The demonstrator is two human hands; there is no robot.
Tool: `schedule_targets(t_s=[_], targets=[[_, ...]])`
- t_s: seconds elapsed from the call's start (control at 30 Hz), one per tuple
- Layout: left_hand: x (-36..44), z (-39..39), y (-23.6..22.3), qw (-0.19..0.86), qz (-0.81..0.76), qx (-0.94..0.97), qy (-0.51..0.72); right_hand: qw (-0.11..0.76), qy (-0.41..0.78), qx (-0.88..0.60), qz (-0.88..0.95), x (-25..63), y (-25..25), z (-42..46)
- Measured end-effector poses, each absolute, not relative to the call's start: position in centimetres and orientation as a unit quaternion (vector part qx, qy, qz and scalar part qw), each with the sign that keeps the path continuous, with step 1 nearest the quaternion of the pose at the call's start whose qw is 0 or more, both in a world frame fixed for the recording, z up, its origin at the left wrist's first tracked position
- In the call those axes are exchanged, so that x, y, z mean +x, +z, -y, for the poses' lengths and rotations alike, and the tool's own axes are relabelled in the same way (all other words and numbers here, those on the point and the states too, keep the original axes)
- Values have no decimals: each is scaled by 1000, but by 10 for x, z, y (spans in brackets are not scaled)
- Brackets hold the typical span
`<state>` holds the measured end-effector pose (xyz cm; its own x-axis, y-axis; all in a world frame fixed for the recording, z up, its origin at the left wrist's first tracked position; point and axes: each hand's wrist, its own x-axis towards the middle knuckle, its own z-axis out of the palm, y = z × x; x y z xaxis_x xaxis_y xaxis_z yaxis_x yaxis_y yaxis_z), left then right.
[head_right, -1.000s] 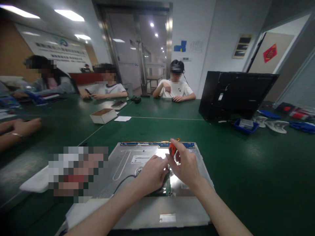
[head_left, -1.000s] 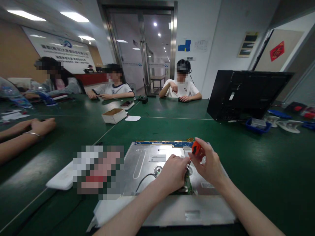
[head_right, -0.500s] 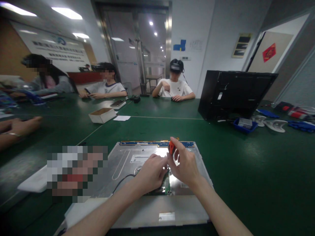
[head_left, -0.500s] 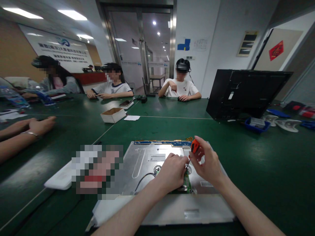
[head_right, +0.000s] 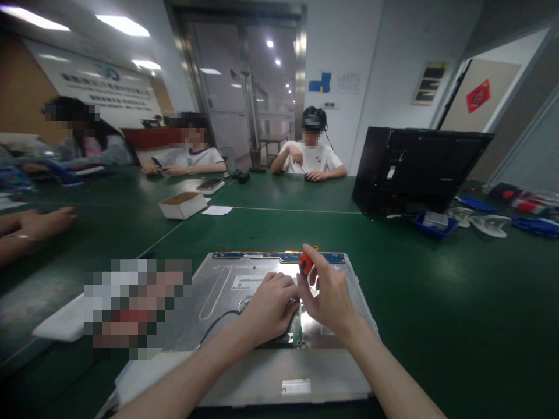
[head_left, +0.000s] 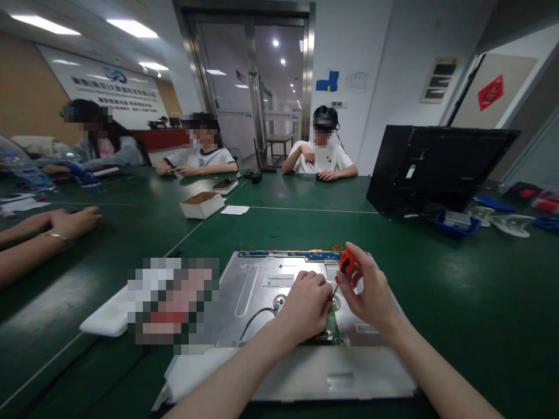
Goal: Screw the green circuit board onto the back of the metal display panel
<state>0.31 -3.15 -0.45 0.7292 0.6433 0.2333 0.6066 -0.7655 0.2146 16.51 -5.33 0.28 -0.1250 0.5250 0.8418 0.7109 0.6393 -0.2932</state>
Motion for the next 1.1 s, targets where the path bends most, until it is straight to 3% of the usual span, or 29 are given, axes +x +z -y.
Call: schedule_targets(t_s=[1.1], targets=[[4,31,-4,67,-333,930,137,521,-112,-418,735,164,3,53]])
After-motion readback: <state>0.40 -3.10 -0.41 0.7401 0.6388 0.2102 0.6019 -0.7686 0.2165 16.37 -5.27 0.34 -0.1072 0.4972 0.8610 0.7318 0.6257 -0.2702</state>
